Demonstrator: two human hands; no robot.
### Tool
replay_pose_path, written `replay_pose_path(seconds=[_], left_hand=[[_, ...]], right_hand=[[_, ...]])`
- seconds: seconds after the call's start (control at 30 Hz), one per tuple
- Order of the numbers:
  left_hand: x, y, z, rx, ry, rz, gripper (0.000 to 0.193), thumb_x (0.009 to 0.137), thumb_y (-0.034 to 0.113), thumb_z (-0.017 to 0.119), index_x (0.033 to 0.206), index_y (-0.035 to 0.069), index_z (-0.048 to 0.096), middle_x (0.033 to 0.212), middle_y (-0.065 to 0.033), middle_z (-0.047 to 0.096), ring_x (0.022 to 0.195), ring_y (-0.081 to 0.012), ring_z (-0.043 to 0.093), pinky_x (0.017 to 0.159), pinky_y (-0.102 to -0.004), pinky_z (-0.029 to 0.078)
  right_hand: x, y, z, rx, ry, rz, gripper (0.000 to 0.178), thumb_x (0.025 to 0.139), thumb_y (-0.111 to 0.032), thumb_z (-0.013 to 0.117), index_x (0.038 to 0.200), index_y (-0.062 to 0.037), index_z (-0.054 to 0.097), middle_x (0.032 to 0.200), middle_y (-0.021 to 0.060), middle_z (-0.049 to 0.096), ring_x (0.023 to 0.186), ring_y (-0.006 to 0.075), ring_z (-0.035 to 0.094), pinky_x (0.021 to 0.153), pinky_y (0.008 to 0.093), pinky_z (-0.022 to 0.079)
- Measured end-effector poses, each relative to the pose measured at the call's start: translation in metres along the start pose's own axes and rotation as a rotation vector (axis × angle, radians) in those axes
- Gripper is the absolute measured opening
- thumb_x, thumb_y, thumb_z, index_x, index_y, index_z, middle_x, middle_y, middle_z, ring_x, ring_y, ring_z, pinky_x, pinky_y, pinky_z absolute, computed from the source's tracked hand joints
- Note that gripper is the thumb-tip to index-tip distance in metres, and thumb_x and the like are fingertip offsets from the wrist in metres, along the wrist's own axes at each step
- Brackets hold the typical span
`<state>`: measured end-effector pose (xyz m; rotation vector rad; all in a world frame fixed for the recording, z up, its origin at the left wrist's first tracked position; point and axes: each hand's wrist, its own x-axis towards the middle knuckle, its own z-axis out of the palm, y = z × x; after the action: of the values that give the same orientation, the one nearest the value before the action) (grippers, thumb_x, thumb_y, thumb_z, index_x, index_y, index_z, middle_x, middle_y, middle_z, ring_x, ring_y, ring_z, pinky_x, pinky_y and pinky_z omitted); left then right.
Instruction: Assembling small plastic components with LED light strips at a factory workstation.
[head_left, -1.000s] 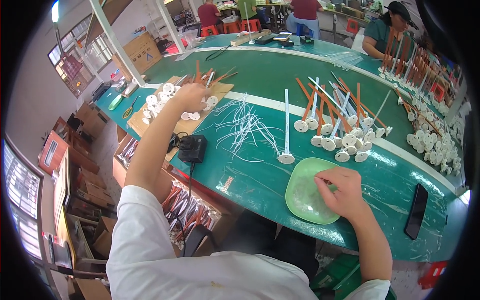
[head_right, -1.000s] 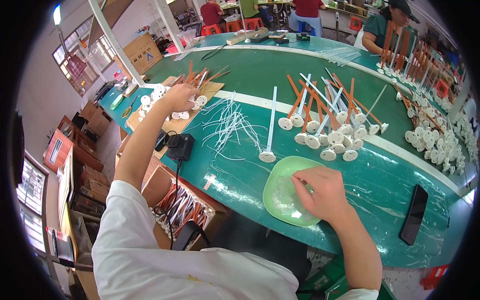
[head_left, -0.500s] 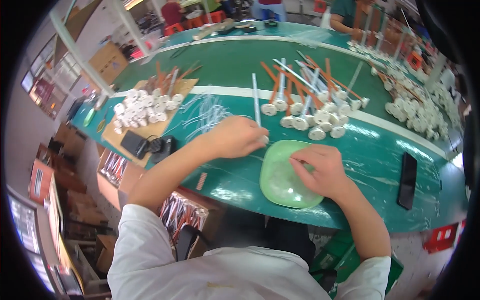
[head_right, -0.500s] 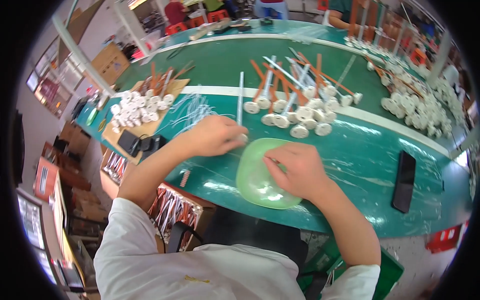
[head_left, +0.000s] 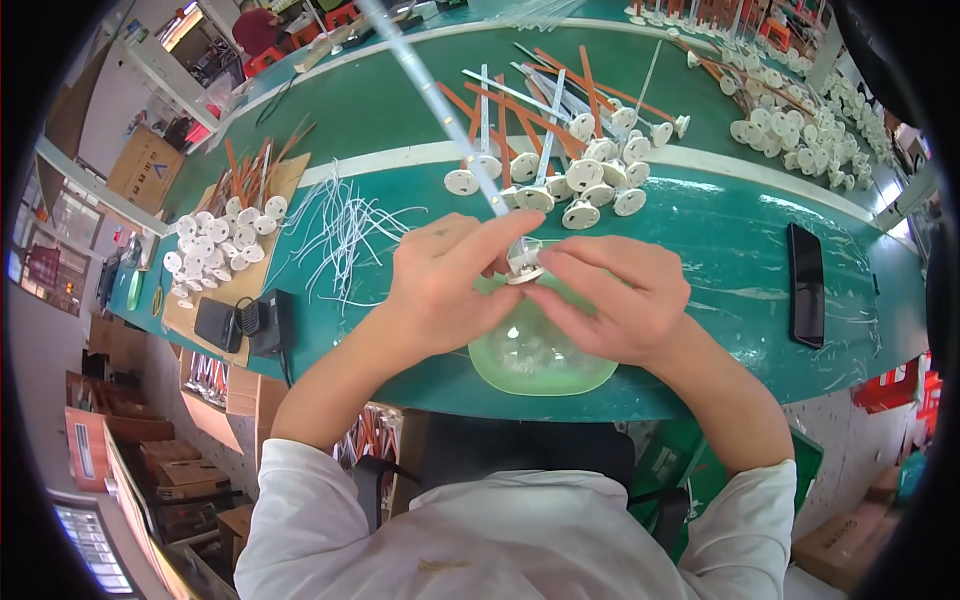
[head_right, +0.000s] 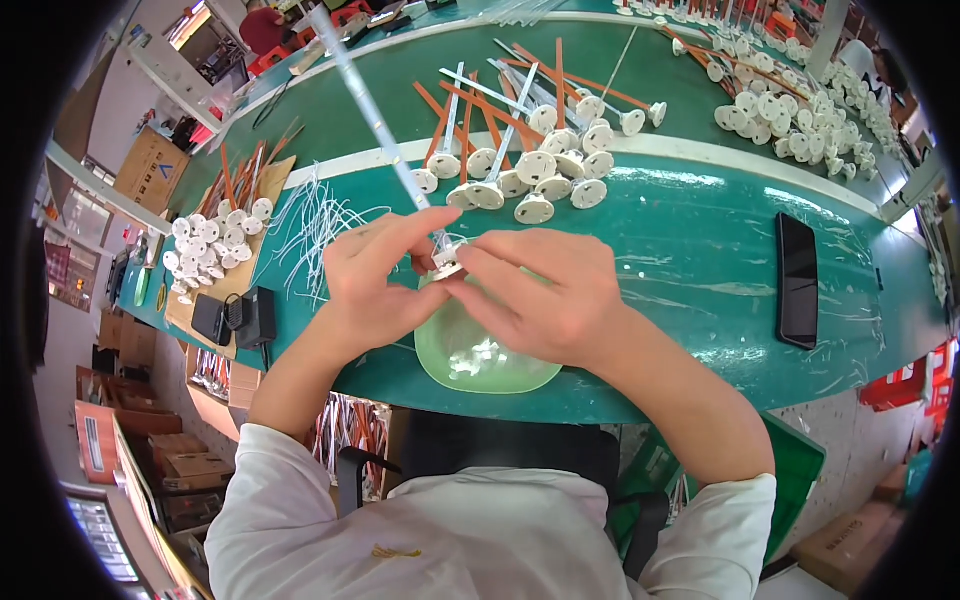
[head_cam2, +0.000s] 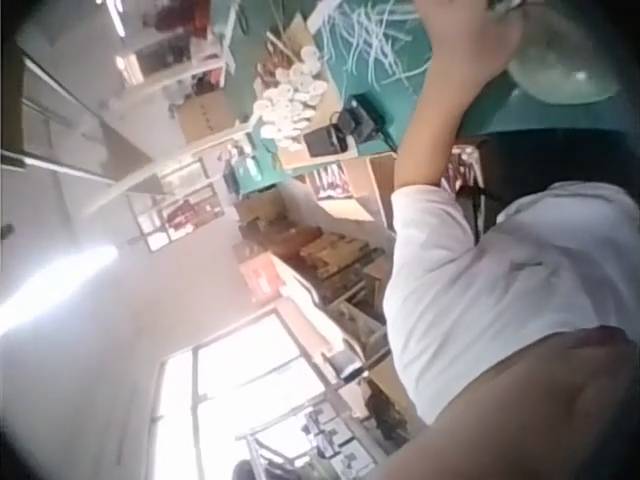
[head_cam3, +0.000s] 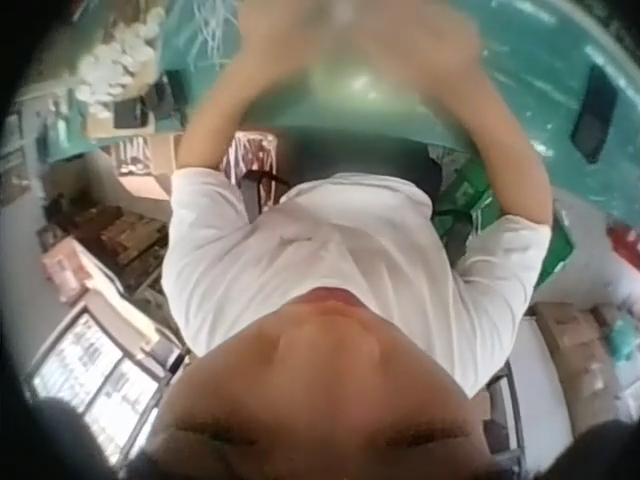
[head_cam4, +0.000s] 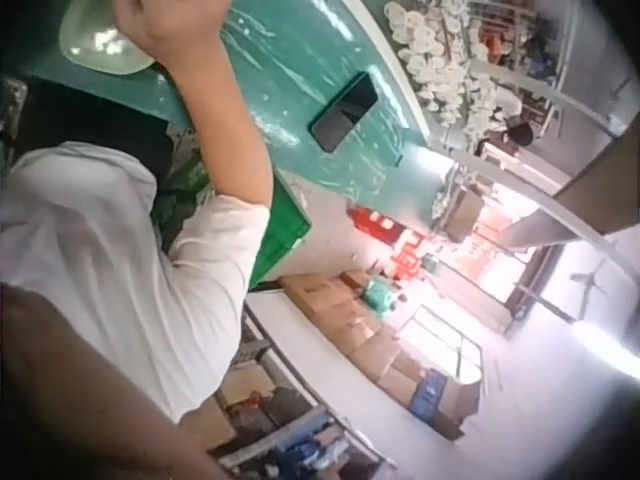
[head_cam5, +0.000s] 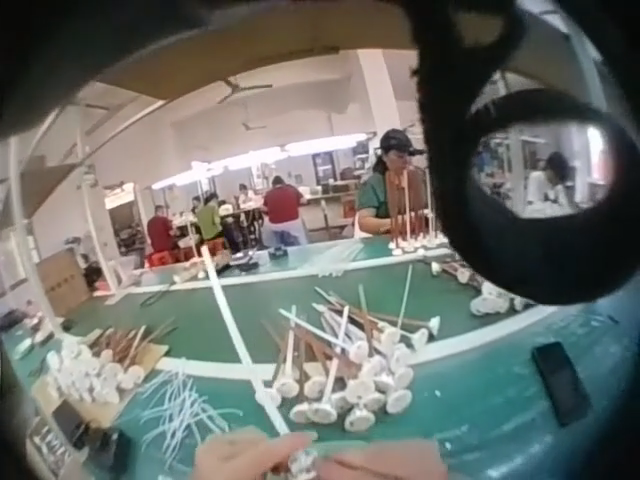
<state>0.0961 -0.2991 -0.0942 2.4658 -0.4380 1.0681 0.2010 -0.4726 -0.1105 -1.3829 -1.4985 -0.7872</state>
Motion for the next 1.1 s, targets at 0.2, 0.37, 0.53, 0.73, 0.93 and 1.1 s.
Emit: replay_pose_path(seconds=[0.2, 0.37, 0.53, 0.73, 0.93, 1.1], left_hand=[[-0.006, -0.001, -0.002, -0.026, -0.010, -0.010, 0.057, 0.056, -0.002, 0.079, 0.112, 0.005, 0.068, 0.070, -0.0026, 0.062, 0.060, -0.0156, 0.060, 0.055, -0.0255, 0.048], [-0.011, -0.002, 0.000, -0.070, 0.031, -0.062, 0.056, 0.061, 0.004, 0.082, 0.114, 0.005, 0.065, 0.078, -0.0043, 0.066, 0.062, -0.0154, 0.061, 0.057, -0.0260, 0.049], [-0.013, -0.008, -0.006, -0.530, -0.014, -0.366, 0.053, 0.068, 0.013, 0.083, 0.116, 0.004, 0.063, 0.096, -0.0081, 0.069, 0.074, -0.0135, 0.063, 0.065, -0.0256, 0.050], [-0.014, -0.002, -0.001, -1.047, -0.167, -0.613, 0.033, 0.094, 0.007, 0.061, 0.124, -0.006, 0.058, 0.115, -0.0171, 0.068, 0.107, -0.0213, 0.066, 0.095, -0.0364, 0.052], [-0.020, -0.004, 0.006, -1.083, -0.092, -0.563, 0.034, 0.088, 0.000, 0.068, 0.120, -0.005, 0.057, 0.112, -0.0173, 0.068, 0.106, -0.0216, 0.066, 0.094, -0.0366, 0.054], [-0.022, -0.006, 0.010, -1.293, -0.068, -0.558, 0.038, 0.083, -0.004, 0.073, 0.117, -0.002, 0.055, 0.111, -0.0172, 0.068, 0.103, -0.0212, 0.067, 0.093, -0.0361, 0.055]], right_hand=[[0.000, -0.004, 0.002, -0.091, -0.034, -0.020, 0.025, 0.061, -0.003, 0.083, 0.083, -0.0055, 0.070, 0.079, 0.0070, 0.069, 0.063, 0.0204, 0.067, 0.053, 0.0273, 0.053], [-0.005, -0.002, 0.004, -0.138, -0.006, -0.025, 0.024, 0.060, -0.002, 0.081, 0.080, -0.0063, 0.069, 0.077, 0.0061, 0.068, 0.061, 0.0195, 0.065, 0.052, 0.0269, 0.052], [-0.002, 0.000, 0.006, -0.086, 0.004, -0.063, 0.022, 0.061, 0.002, 0.080, 0.079, -0.0042, 0.067, 0.075, 0.0070, 0.066, 0.059, 0.0206, 0.064, 0.051, 0.0278, 0.051], [-0.003, 0.000, 0.006, -0.019, -0.034, -0.121, 0.020, 0.063, 0.003, 0.078, 0.079, -0.0028, 0.066, 0.076, 0.0073, 0.066, 0.059, 0.0204, 0.064, 0.050, 0.0284, 0.051], [-0.002, 0.001, 0.005, -0.044, -0.014, -0.143, 0.021, 0.063, 0.001, 0.078, 0.079, -0.0030, 0.066, 0.077, 0.0072, 0.066, 0.060, 0.0208, 0.065, 0.051, 0.0279, 0.052], [-0.001, 0.001, 0.006, -0.075, 0.063, -0.172, 0.022, 0.062, 0.000, 0.078, 0.081, -0.0042, 0.067, 0.078, 0.0062, 0.066, 0.061, 0.0205, 0.066, 0.052, 0.0274, 0.054]])
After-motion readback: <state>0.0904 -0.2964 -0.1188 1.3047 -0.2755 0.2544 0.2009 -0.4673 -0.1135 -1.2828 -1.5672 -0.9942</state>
